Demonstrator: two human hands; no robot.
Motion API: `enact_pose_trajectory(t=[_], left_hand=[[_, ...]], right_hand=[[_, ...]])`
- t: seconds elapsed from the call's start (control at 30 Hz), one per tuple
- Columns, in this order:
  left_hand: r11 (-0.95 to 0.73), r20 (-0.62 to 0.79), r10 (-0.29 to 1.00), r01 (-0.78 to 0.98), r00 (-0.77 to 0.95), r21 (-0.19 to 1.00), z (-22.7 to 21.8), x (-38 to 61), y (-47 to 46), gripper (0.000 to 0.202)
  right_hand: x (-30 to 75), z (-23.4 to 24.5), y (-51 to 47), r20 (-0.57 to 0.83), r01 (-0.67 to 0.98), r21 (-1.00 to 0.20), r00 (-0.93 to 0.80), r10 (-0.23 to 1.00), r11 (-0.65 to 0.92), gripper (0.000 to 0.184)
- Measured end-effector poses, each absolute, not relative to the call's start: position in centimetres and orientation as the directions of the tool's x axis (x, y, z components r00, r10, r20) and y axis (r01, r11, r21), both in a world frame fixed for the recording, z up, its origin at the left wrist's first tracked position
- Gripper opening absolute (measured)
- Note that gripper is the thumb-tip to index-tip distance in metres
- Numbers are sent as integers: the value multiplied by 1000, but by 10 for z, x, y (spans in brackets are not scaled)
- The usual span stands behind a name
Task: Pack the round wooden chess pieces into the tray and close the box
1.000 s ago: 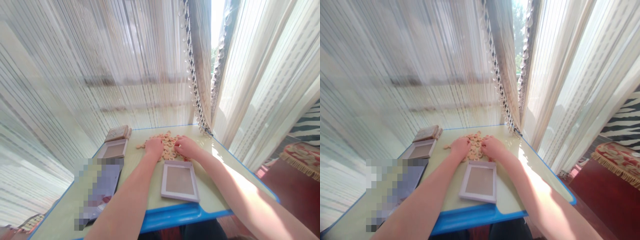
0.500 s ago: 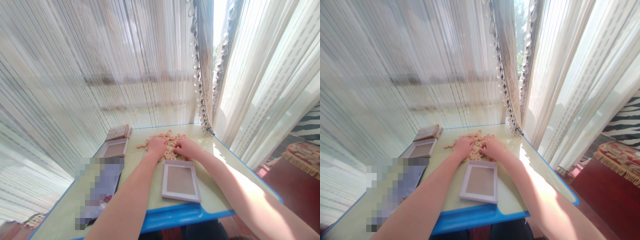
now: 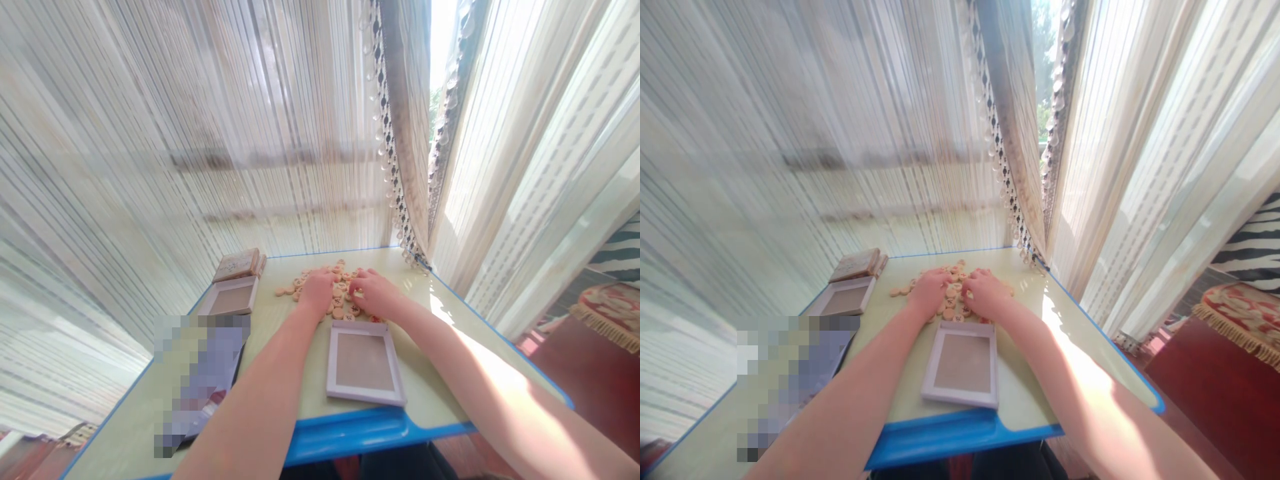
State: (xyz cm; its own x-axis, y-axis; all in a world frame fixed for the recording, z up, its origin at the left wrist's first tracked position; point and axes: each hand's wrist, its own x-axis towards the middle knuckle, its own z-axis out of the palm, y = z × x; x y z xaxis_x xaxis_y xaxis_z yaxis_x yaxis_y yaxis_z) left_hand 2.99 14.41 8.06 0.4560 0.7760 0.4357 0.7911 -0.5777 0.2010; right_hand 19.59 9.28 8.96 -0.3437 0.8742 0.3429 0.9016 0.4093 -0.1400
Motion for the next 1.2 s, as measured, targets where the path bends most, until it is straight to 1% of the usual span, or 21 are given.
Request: enact_pose_trajectory(t=[0.07, 0.17, 0.3, 0.37, 0.43, 0.53, 0.6, 0.7, 0.8, 0.9, 0.97, 1.07, 1.2], left_hand=[[-587, 418, 776, 784, 473, 201, 79, 30, 146, 28], [-590, 414, 778, 777, 473, 220, 78, 28, 149, 33], [-590, 380, 795, 745, 472, 310, 79, 26, 150, 40], [-580, 375, 805, 743, 460, 333, 81, 26, 147, 39], [-560, 386, 812, 769, 437, 307, 85, 27, 143, 34], [-508, 365, 834, 834, 414, 214, 90, 29, 137, 22], [-466, 329, 858, 867, 395, 175, 92, 29, 135, 24], [-429, 294, 881, 888, 370, 169, 94, 27, 135, 30], [-444, 247, 883, 880, 398, 169, 95, 26, 135, 28], [-460, 231, 874, 881, 427, 112, 97, 27, 132, 34], [-463, 226, 870, 884, 438, 71, 99, 28, 129, 35], [-448, 194, 882, 892, 429, 64, 101, 31, 126, 31], [-430, 206, 889, 900, 408, 73, 100, 31, 126, 33]], right_hand=[[196, 90, 92, 334, 900, -131, -356, 873, 417, 14], [197, 90, 94, 335, 906, -163, -321, 886, 390, 16], [201, 91, 96, 332, 919, -224, -242, 912, 325, 33], [203, 90, 98, 341, 925, -231, -213, 916, 301, 36], [205, 89, 100, 349, 936, -230, -176, 921, 266, 34], [206, 87, 103, 341, 950, -253, -89, 936, 182, 28], [206, 87, 104, 328, 951, -282, -29, 944, 127, 26], [207, 88, 105, 304, 949, -305, 13, 952, 85, 25], [207, 88, 105, 284, 948, -310, 17, 959, 75, 23], [207, 86, 105, 290, 947, -308, 5, 957, 89, 22], [207, 85, 105, 295, 946, -308, -3, 955, 98, 23], [207, 85, 105, 293, 943, -324, 18, 956, 81, 25], [211, 83, 106, 312, 920, -392, 132, 941, 1, 40]])
